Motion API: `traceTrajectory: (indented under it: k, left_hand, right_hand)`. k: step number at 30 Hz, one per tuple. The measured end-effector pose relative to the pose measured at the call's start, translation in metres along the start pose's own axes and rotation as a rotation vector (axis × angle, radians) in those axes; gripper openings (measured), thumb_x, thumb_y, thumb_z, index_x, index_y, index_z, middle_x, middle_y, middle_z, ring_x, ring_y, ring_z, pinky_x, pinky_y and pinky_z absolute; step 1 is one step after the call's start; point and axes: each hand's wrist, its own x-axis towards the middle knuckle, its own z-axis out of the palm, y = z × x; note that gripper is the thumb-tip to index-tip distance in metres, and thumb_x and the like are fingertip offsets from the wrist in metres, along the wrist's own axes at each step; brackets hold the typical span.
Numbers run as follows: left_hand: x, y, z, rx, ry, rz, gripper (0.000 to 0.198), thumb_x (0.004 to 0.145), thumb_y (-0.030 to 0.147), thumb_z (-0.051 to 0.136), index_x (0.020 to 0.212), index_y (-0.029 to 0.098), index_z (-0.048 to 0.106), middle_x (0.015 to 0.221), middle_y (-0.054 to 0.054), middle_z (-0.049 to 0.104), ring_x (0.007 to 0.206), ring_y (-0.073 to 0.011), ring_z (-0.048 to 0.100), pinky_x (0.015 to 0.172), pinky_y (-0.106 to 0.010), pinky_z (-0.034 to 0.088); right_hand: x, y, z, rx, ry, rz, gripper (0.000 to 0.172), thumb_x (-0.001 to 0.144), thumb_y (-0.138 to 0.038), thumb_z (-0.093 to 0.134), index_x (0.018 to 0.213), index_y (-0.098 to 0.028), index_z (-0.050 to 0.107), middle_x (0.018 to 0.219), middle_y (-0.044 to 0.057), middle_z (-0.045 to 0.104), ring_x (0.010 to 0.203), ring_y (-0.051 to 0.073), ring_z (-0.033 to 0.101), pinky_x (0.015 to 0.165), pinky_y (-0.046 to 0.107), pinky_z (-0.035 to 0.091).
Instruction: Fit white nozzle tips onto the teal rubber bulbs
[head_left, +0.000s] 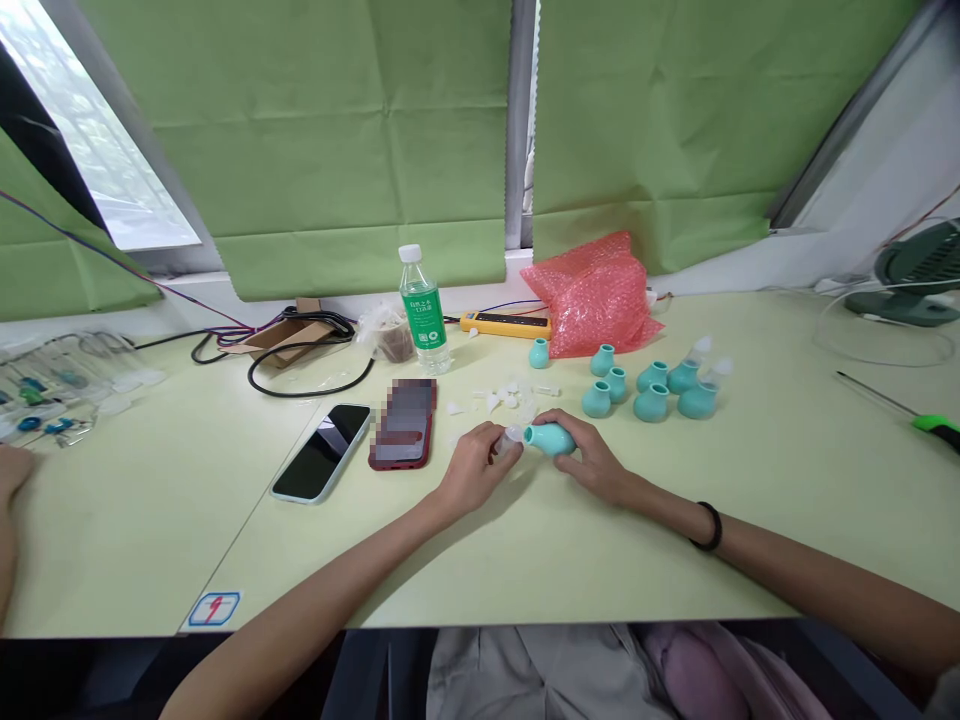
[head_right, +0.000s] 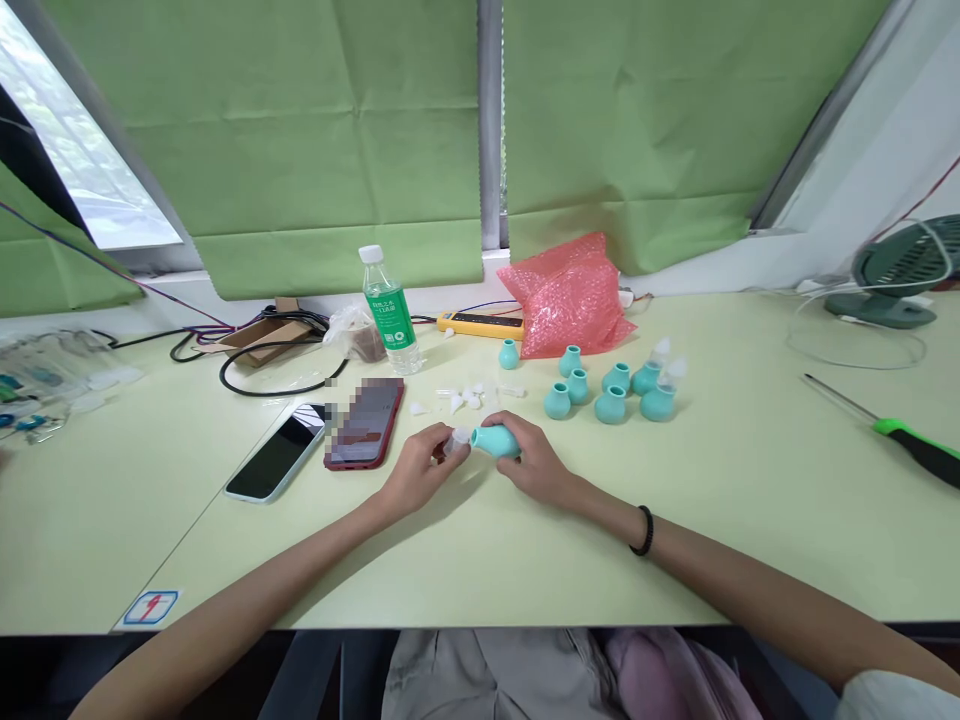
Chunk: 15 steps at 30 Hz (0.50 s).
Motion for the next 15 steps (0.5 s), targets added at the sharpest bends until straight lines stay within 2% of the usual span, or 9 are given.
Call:
traceTrajectory:
  k: [4, 7, 15]
  left_hand:
    - [-0.0015, -0.0002, 0.0004, 0.061, -0.103, 0.014, 0.016, 0.069, 0.020, 0.038, 0.054, 0.016, 0.032, 0.051, 0.004, 0.033, 0.050, -0.0079, 0.031, 0.047, -0.022, 0.022]
    - [-0.0033, -0.0034, 0.0028, 0.023, -0.196, -0.020, 0.019, 0.065, 0.019, 0.038, 0.051, 0.016, 0.026, 0.046, 0.005, 0.027, 0.046, -0.0070, 0.026, 0.045, -0.022, 0.018]
    - [-0.0047, -0.0053, 0.0033, -0.215, -0.239, -0.119, 0.023, 0.062, 0.022, 0.039, 0.047, 0.016, 0.022, 0.047, 0.005, 0.018, 0.046, -0.0060, 0.018, 0.043, -0.022, 0.014]
  right_hand:
    - [0.0013, -0.0009, 0.0023, -0.115, 0.050, -0.029, 0.030, 0.061, -0.016, 0.050, 0.090, -0.019, 0.045, 0.085, 0.003, 0.052, 0.077, 0.017, 0.049, 0.070, 0.028, 0.039]
    - [0.0016, -0.0014, 0.0060, -0.163, 0.023, -0.069, 0.022, 0.064, -0.016, 0.050, 0.085, -0.018, 0.046, 0.078, 0.002, 0.053, 0.071, 0.014, 0.050, 0.065, 0.026, 0.039]
    - [-0.0003, 0.0032, 0.0095, -0.233, -0.019, -0.119, 0.025, 0.059, -0.009, 0.048, 0.082, -0.018, 0.046, 0.074, 0.001, 0.055, 0.066, 0.013, 0.051, 0.060, 0.023, 0.038]
